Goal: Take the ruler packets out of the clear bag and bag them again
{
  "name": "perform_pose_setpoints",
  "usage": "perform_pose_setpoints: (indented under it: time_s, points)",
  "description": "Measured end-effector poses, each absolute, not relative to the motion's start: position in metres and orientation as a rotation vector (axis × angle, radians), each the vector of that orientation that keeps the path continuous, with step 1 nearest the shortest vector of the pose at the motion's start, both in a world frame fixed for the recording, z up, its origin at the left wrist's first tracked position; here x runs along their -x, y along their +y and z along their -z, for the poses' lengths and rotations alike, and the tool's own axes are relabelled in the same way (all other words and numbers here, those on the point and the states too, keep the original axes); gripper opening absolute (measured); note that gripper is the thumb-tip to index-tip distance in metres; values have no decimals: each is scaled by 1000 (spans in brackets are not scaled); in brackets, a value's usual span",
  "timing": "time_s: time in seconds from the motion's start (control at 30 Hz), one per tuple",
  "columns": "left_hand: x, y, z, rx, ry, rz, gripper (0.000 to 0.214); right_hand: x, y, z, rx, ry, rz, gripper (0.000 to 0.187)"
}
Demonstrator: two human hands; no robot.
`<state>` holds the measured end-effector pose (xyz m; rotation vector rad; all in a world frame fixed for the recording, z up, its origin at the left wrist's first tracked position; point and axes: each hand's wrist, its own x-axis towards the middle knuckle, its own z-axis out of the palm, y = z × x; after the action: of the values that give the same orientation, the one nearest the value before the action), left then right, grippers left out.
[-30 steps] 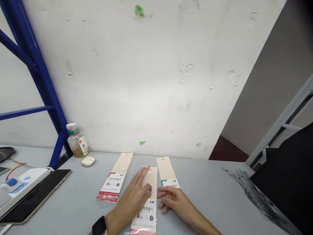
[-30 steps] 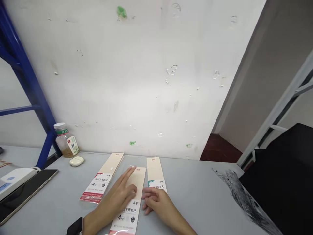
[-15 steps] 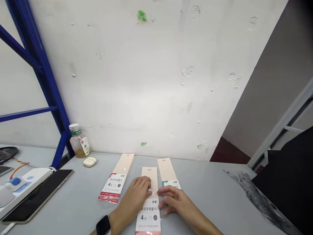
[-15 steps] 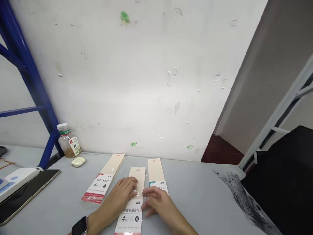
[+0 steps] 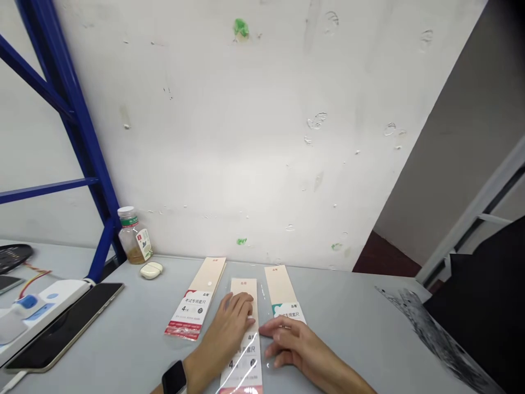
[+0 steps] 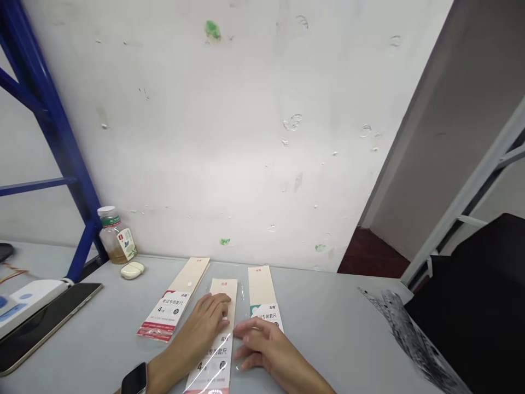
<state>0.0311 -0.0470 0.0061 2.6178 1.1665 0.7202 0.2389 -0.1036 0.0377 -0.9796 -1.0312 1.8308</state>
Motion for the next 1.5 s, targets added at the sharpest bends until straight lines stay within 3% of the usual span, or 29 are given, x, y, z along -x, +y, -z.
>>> perform_pose_setpoints:
  time_s: [0.3, 0.6, 0.73, 0.87, 1.0, 1.27, 1.37, 1.5]
  points:
    - [-32, -46, -14, -2520, 1208, -696, 21, -239, -104, -38, 922, -1068, -1864, 36]
    - [30, -9, -44, -2130, 1335, -1005, 43, -260, -93, -38, 972, -977, -1694, 27]
    - [58, 4, -40, -2202, 1467, -837, 47, -267, -86, -32, 1042, -976, -1616, 27]
    - [63, 9, -27, -2248, 1558, -785, 39, -277, -75, -21, 1215, -1168, -1378, 30]
    - [51, 5, -24, -2339, 1655, -660, 36, -289, -72, -10, 1483, -1531, -907, 29]
    - [34, 0, -20, -2653, 1783, -603, 31, -288, -77, -10, 1800, -1859, -742, 71]
    - [23, -8, -20, -2843, 1574, -641, 31, -285, -77, -16, 1865, -1878, -754, 62]
    - [5, -23, -21, -2926, 1371, -601, 27, -286, -79, -21, 1802, -1745, -864, 36]
